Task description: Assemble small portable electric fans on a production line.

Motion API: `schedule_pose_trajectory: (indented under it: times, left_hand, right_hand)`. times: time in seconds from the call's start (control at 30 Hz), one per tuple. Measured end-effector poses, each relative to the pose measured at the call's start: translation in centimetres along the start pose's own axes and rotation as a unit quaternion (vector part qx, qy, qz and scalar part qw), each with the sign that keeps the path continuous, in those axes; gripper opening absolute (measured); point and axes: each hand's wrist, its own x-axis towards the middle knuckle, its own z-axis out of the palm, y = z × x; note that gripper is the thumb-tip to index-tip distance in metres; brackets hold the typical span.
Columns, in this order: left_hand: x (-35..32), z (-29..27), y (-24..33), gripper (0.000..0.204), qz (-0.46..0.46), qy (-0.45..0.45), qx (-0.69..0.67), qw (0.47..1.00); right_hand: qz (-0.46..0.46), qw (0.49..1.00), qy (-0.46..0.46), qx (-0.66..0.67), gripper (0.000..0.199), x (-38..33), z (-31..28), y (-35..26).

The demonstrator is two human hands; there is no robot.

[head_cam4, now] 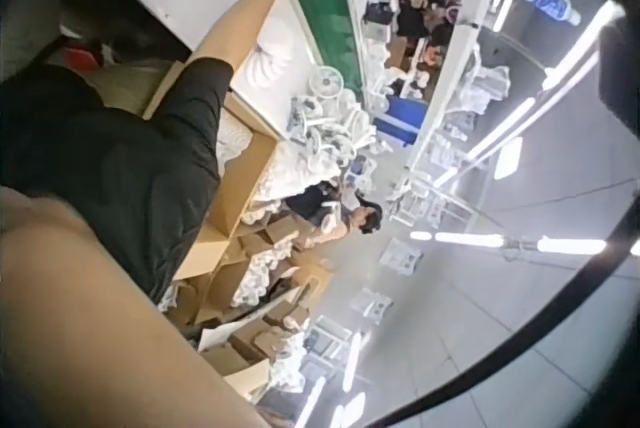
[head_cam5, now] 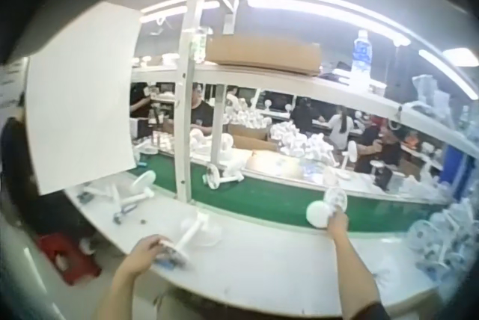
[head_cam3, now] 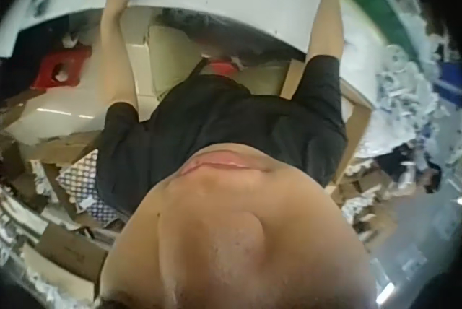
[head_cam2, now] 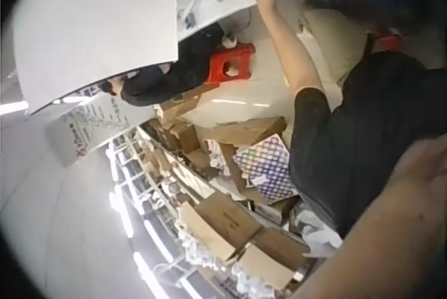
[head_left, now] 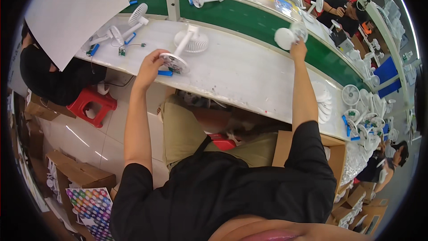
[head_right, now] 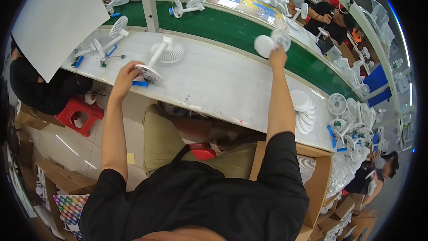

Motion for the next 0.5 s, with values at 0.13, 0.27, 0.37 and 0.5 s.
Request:
schedule_pose_trajectory:
  times: [0.13, 0.27, 0.37, 0.5]
  left_hand:
    - [-0.4, 0.5, 2.2, 0.024, 0.032, -0.02, 0.036, 0.999]
    - [1.4, 5.3, 5.5, 0.022, 0.086, -0.015, 0.056, 0.995]
    - [1.6, 10.5, 6.8, 0.02, 0.126, -0.014, 0.066, 0.99]
    - [1.6, 16.2, 10.1, 0.018, 0.138, -0.019, -0.026, 0.99]
  right_hand:
    - [-0.099, 0.99, 0.082, 0.053, 0.042, -7.3, -3.2, -4.7]
    - [-0.132, 0.875, -0.206, 0.418, 0.034, -19.4, -5.8, -16.5]
    - [-0.072, 0.811, -0.229, 0.533, 0.035, -24.0, -6.4, -21.1]
    - [-0.048, 0.764, -0.131, 0.63, 0.03, -25.0, -6.7, -22.9]
